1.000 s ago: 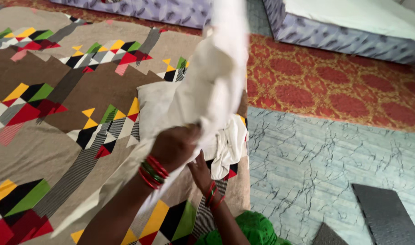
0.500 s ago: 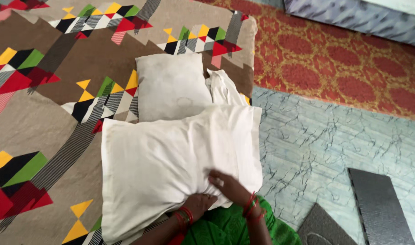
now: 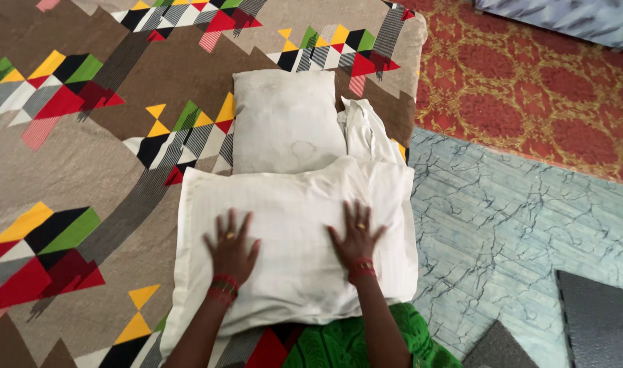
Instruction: The person puts a white pillowcase onto a pillow and then lays another white pillowcase across a second pillow while working on a bed.
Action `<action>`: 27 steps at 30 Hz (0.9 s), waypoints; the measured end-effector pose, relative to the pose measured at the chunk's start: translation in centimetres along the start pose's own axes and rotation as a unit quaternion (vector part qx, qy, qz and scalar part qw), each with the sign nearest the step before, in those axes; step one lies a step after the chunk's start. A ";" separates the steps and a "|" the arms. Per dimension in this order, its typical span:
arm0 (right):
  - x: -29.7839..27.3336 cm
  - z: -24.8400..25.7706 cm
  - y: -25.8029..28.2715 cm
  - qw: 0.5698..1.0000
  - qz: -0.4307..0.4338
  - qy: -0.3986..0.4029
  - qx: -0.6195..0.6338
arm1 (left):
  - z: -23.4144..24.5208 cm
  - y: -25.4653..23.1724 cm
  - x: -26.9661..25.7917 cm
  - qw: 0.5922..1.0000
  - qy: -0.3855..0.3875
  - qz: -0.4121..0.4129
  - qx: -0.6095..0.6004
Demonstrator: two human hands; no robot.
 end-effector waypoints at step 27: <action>-4.4 -0.4 -5.3 0.981 -0.070 -0.145 0.112 | -10.9 -28.2 13.8 0.985 0.127 -0.116 0.031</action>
Point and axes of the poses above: each hand's wrist, its own x-axis towards the middle knuckle, its own z-axis out of the back of the hand, y = z × x, the point moved 9 cm from there along x, towards the middle knuckle, and after that the axes turned 1 degree about -z, right-handed, at the moved point
